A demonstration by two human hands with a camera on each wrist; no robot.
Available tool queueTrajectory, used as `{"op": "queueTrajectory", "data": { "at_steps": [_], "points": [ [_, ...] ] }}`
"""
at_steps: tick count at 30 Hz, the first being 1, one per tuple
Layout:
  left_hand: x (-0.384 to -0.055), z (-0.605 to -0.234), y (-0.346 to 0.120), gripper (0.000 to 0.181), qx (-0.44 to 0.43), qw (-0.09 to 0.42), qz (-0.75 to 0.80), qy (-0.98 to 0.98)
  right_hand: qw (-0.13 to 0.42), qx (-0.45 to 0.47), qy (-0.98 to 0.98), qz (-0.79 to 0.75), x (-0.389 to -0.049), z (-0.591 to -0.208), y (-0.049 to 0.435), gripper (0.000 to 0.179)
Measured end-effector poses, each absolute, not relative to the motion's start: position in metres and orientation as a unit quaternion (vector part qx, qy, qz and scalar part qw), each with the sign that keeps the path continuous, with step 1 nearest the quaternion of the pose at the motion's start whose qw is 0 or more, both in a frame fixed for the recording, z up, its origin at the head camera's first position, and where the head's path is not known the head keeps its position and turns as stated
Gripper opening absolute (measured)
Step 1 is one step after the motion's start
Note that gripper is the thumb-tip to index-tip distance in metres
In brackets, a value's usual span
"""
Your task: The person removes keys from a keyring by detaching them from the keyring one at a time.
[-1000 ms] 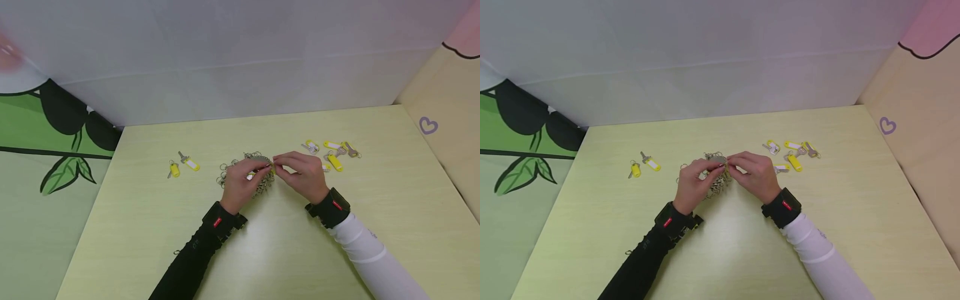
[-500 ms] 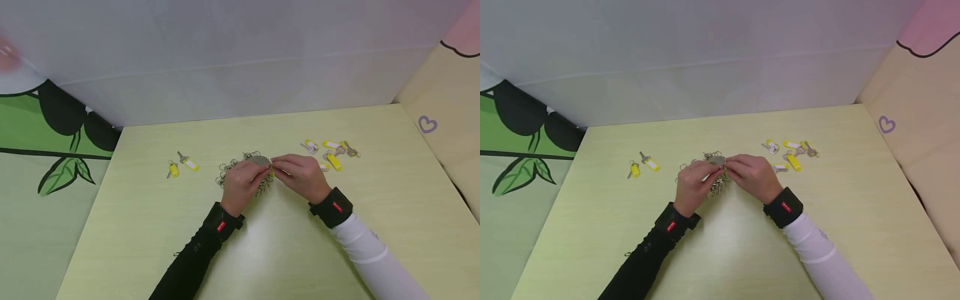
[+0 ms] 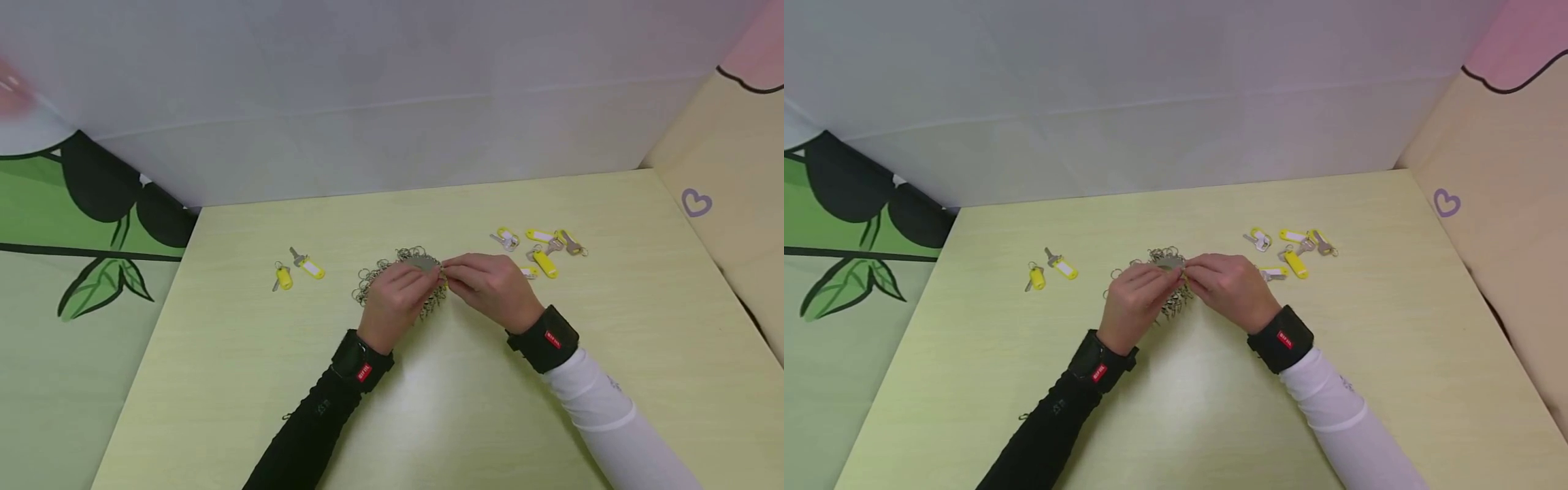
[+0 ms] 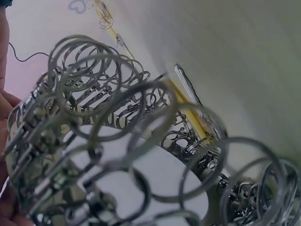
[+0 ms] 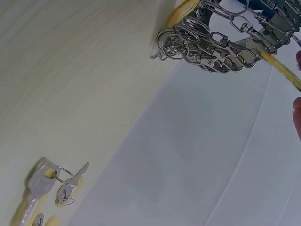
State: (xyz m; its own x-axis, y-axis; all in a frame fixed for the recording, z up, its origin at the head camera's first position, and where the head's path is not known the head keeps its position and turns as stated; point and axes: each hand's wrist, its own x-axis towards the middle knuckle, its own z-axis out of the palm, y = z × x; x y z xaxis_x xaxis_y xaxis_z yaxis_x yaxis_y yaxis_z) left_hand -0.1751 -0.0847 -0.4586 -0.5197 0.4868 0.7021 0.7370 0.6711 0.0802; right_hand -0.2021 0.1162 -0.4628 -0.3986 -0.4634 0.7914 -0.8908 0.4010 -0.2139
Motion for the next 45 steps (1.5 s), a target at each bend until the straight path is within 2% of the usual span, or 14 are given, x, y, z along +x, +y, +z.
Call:
{"op": "queueTrajectory", "data": {
  "at_steps": [7,16,20,27,33,38,45],
  "points": [
    [-0.1763,-0.4606,-0.0852,0.019,-0.358,0.328,-0.211,-0.848,0.319,0.432,-0.777,0.327,-0.2026,-0.4619,0.1157,0.029],
    [-0.1752,-0.4585,-0.0809,0.013,-0.356,0.338,-0.156,-0.857,0.359,0.447,-0.782,0.245,-0.2000,-0.4620,0.1165,0.054],
    [-0.1747,-0.4578,-0.0795,0.013,-0.349,0.324,-0.174,-0.862,0.376,0.453,-0.778,0.219,-0.1999,-0.4624,0.1165,0.055],
    [-0.1750,-0.4574,-0.0798,0.012,-0.325,0.277,-0.299,-0.853,0.354,0.441,-0.772,0.289,-0.2003,-0.4626,0.1181,0.053],
    [-0.1742,-0.4568,-0.0798,0.009,-0.319,0.271,-0.322,-0.849,0.340,0.439,-0.760,0.339,-0.2021,-0.4648,0.1183,0.060],
    [-0.1748,-0.4579,-0.0807,0.010,-0.306,0.260,-0.354,-0.845,0.307,0.430,-0.760,0.380,-0.2044,-0.4637,0.1185,0.057],
    [-0.1763,-0.4593,-0.0829,0.012,-0.280,0.224,-0.435,-0.826,0.170,0.409,-0.730,0.521,-0.2083,-0.4663,0.1230,0.055]
  ]
}}
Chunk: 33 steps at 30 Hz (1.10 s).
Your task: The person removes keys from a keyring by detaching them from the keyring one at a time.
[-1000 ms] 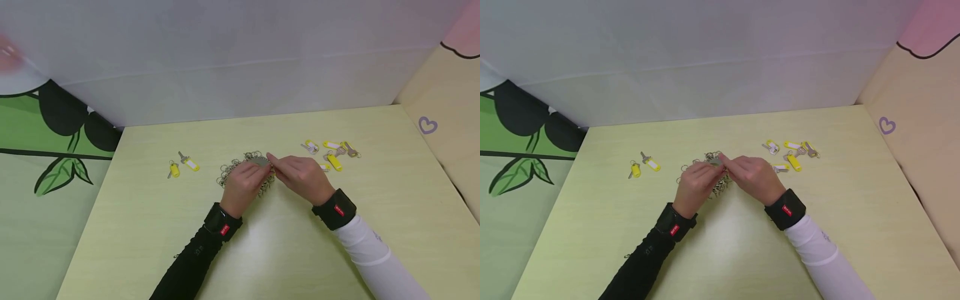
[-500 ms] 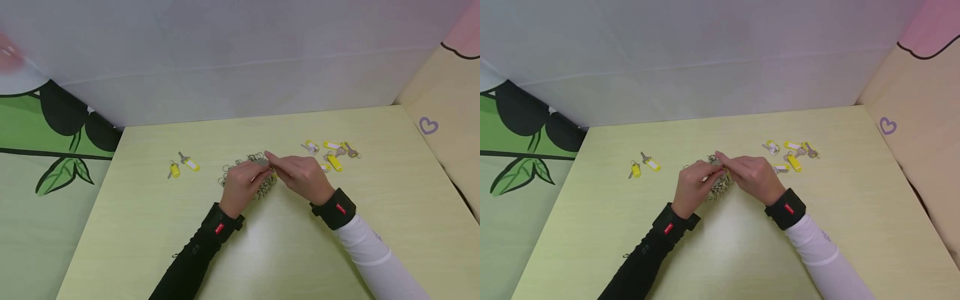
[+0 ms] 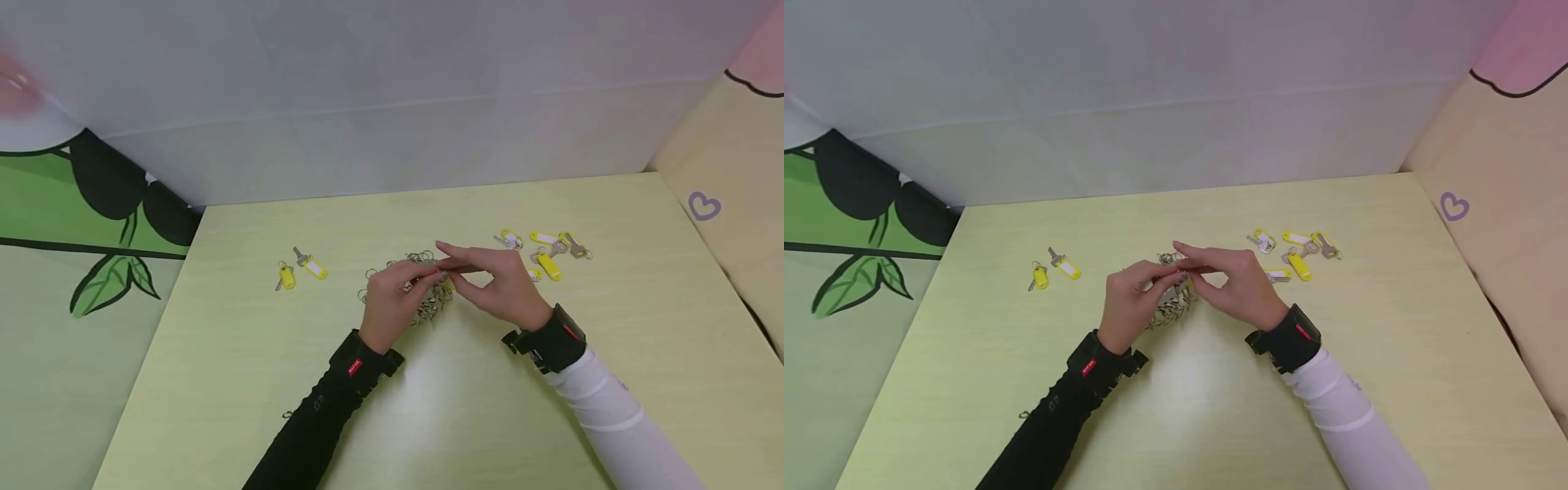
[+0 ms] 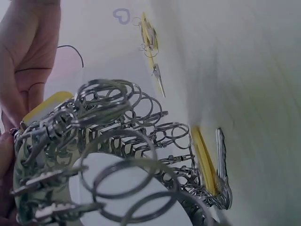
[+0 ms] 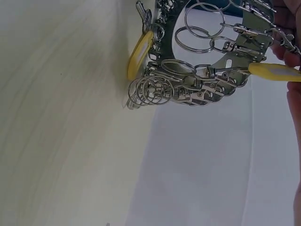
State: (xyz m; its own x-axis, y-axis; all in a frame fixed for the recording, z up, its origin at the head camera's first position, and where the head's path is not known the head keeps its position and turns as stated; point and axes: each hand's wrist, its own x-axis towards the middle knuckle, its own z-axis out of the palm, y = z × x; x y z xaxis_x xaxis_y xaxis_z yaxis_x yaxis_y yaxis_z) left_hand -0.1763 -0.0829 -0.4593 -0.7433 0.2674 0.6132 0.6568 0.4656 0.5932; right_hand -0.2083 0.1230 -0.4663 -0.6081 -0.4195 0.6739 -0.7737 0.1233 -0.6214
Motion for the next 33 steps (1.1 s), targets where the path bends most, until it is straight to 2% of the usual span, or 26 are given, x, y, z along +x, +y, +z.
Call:
{"op": "queueTrajectory", "data": {
  "at_steps": [3,10,15,22,29,33],
  "points": [
    [-0.1766,-0.4600,-0.0835,0.013,-0.266,0.208,-0.459,-0.822,0.140,0.392,-0.721,0.554,-0.2086,-0.4673,0.1235,0.055],
    [-0.1769,-0.4617,-0.0829,0.012,-0.234,0.169,-0.481,-0.828,0.134,0.370,-0.713,0.580,-0.2081,-0.4692,0.1208,0.057],
    [-0.1769,-0.4624,-0.0827,0.012,-0.227,0.160,-0.482,-0.831,0.109,0.359,-0.707,0.600,-0.2078,-0.4684,0.1199,0.058],
    [-0.1772,-0.4628,-0.0831,0.012,-0.241,0.177,-0.484,-0.822,0.041,0.323,-0.723,0.609,-0.2075,-0.4707,0.1213,0.038],
    [-0.1766,-0.4632,-0.0816,0.010,-0.236,0.156,-0.500,-0.818,-0.015,0.303,-0.686,0.661,-0.2072,-0.4694,0.1242,0.040],
    [-0.1775,-0.4645,-0.0820,0.009,-0.237,0.150,-0.506,-0.816,-0.062,0.294,-0.675,0.674,-0.2101,-0.4697,0.1252,0.033]
  ]
}}
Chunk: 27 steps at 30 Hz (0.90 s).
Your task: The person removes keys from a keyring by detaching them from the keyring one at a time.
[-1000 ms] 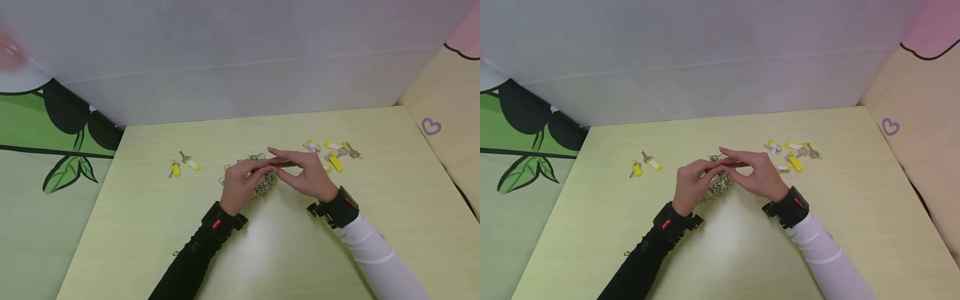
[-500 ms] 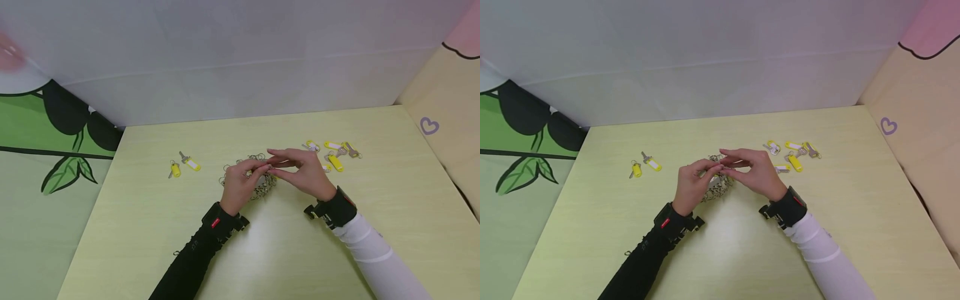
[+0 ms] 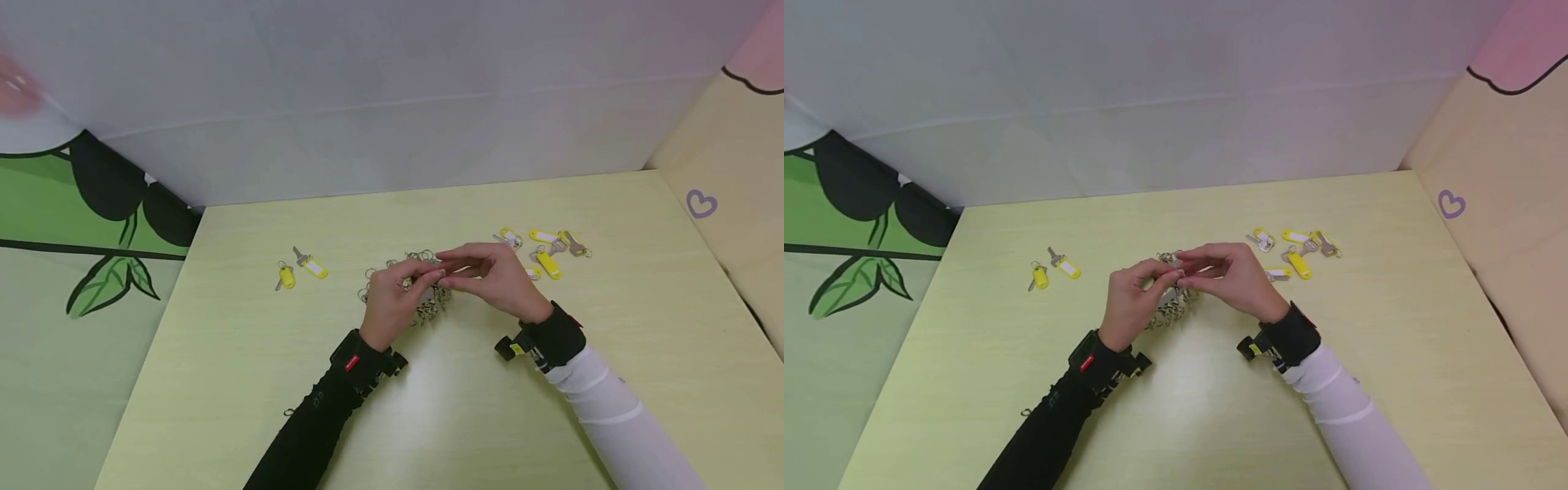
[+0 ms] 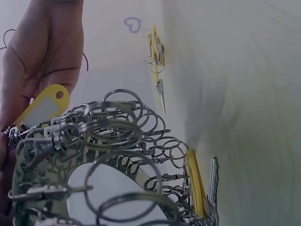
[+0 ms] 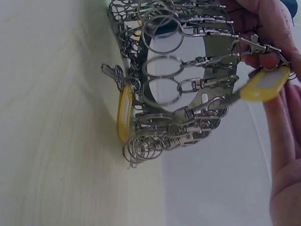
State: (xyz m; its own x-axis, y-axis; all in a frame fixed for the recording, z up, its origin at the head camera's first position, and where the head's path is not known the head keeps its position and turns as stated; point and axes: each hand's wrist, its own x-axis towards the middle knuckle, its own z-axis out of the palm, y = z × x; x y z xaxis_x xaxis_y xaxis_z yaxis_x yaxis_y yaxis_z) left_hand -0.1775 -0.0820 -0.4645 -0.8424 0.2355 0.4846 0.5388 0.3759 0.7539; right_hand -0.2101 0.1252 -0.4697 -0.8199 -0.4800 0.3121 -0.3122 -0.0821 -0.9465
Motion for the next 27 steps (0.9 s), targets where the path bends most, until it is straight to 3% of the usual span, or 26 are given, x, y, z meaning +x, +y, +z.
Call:
{"op": "queueTrajectory", "data": {
  "at_steps": [6,15,22,27],
  "points": [
    [-0.178,-0.465,-0.083,0.010,-0.236,0.145,-0.505,-0.818,0.083,-0.281,0.697,-0.654,-0.211,-0.470,0.126,0.019],
    [-0.179,-0.465,-0.084,0.009,-0.225,0.134,-0.513,-0.818,0.023,-0.266,0.730,-0.629,-0.203,-0.465,0.122,0.033],
    [-0.180,-0.466,-0.087,0.010,-0.221,0.127,-0.512,-0.820,0.025,-0.263,0.723,-0.639,-0.203,-0.465,0.118,0.030],
    [-0.180,-0.466,-0.088,0.009,-0.219,0.115,-0.519,-0.818,-0.017,-0.273,0.723,-0.634,-0.202,-0.465,0.115,0.032]
  ]
}}
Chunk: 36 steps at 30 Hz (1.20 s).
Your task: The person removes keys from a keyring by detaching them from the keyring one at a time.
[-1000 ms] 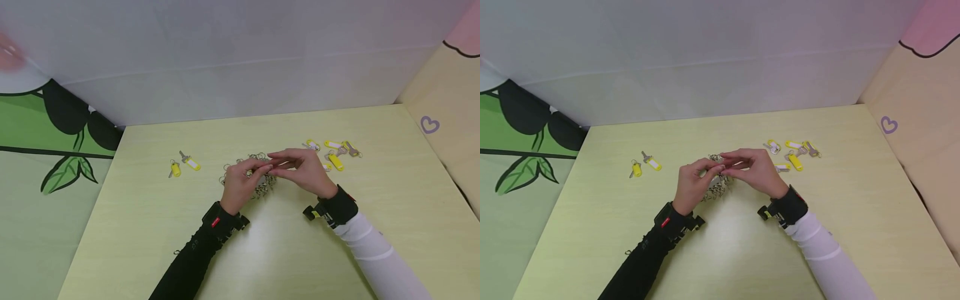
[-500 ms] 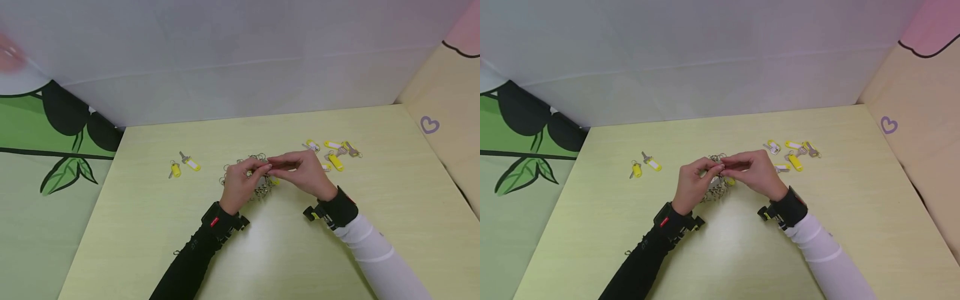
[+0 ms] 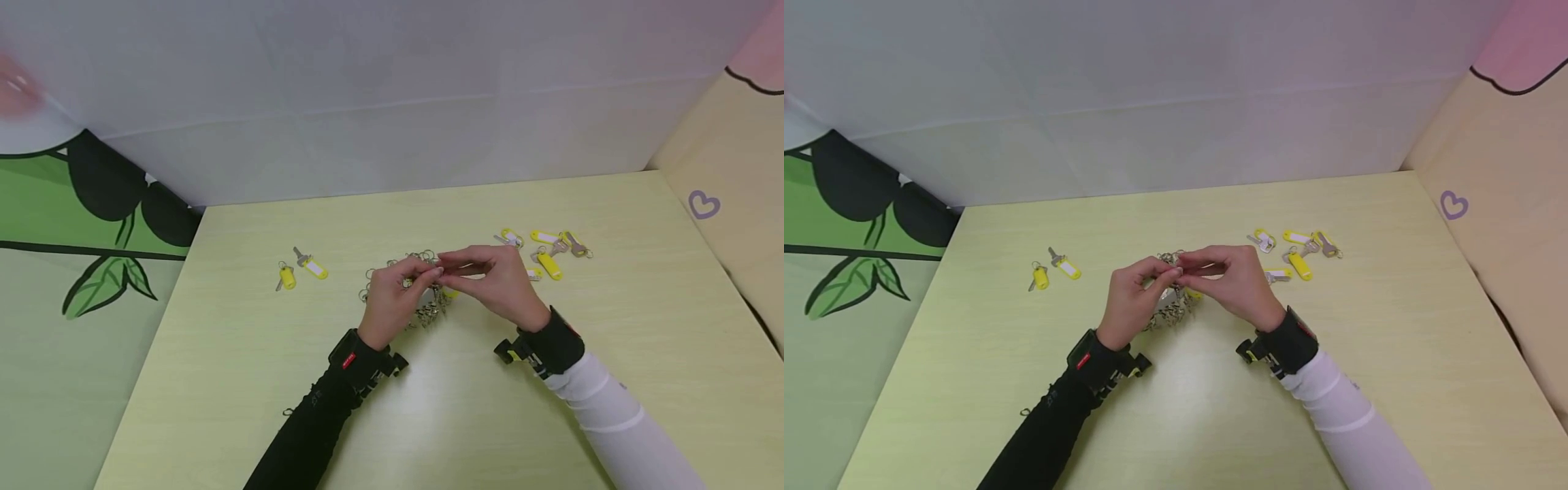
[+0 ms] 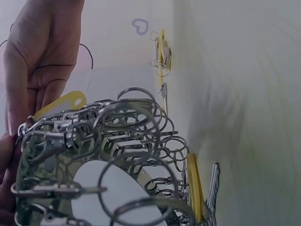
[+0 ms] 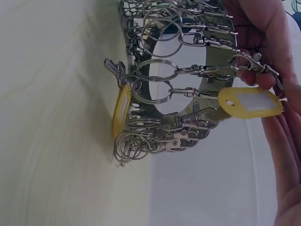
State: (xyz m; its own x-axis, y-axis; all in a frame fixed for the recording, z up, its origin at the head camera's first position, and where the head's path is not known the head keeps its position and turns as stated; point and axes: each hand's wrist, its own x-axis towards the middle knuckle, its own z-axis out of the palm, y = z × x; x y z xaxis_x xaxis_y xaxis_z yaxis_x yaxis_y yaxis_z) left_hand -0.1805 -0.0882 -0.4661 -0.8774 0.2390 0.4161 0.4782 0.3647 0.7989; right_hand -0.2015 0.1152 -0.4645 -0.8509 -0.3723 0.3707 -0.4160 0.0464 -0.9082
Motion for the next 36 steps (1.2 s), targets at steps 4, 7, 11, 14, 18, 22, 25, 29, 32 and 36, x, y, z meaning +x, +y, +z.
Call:
{"op": "queueTrajectory", "data": {
  "at_steps": [4,7,11,14,18,22,25,29,32,36],
  "points": [
    [-0.181,-0.466,-0.088,0.009,-0.218,0.110,-0.518,-0.820,0.029,0.276,-0.721,0.635,-0.201,-0.464,0.113,0.033],
    [-0.181,-0.467,-0.088,0.010,-0.218,0.112,-0.514,-0.822,-0.007,0.273,-0.704,0.656,-0.203,-0.465,0.115,0.037],
    [-0.181,-0.467,-0.089,0.011,-0.217,0.116,-0.518,-0.819,-0.073,0.258,-0.691,0.671,-0.208,-0.468,0.119,0.034],
    [-0.181,-0.467,-0.088,0.011,-0.216,0.117,-0.523,-0.816,-0.105,0.256,-0.702,0.656,-0.211,-0.468,0.122,0.028],
    [-0.180,-0.466,-0.088,0.011,-0.215,0.118,-0.522,-0.817,-0.118,0.257,-0.714,0.641,-0.210,-0.467,0.122,0.025],
    [-0.180,-0.466,-0.087,0.010,-0.218,0.116,-0.517,-0.820,-0.094,0.247,-0.718,0.644,-0.206,-0.464,0.120,0.024],
    [-0.181,-0.466,-0.087,0.010,-0.220,0.115,-0.516,-0.820,-0.069,0.243,-0.720,0.646,-0.203,-0.462,0.117,0.024],
    [-0.181,-0.466,-0.087,0.011,-0.219,0.115,-0.518,-0.819,-0.046,0.241,-0.722,0.647,-0.200,-0.459,0.114,0.025],
    [-0.181,-0.466,-0.088,0.012,-0.215,0.116,-0.517,-0.820,-0.038,0.237,-0.724,0.647,-0.198,-0.457,0.114,0.025],
    [-0.181,-0.464,-0.088,0.011,-0.212,0.115,-0.518,-0.821,-0.017,0.232,-0.735,0.637,-0.196,-0.456,0.111,0.024]
  ]
}}
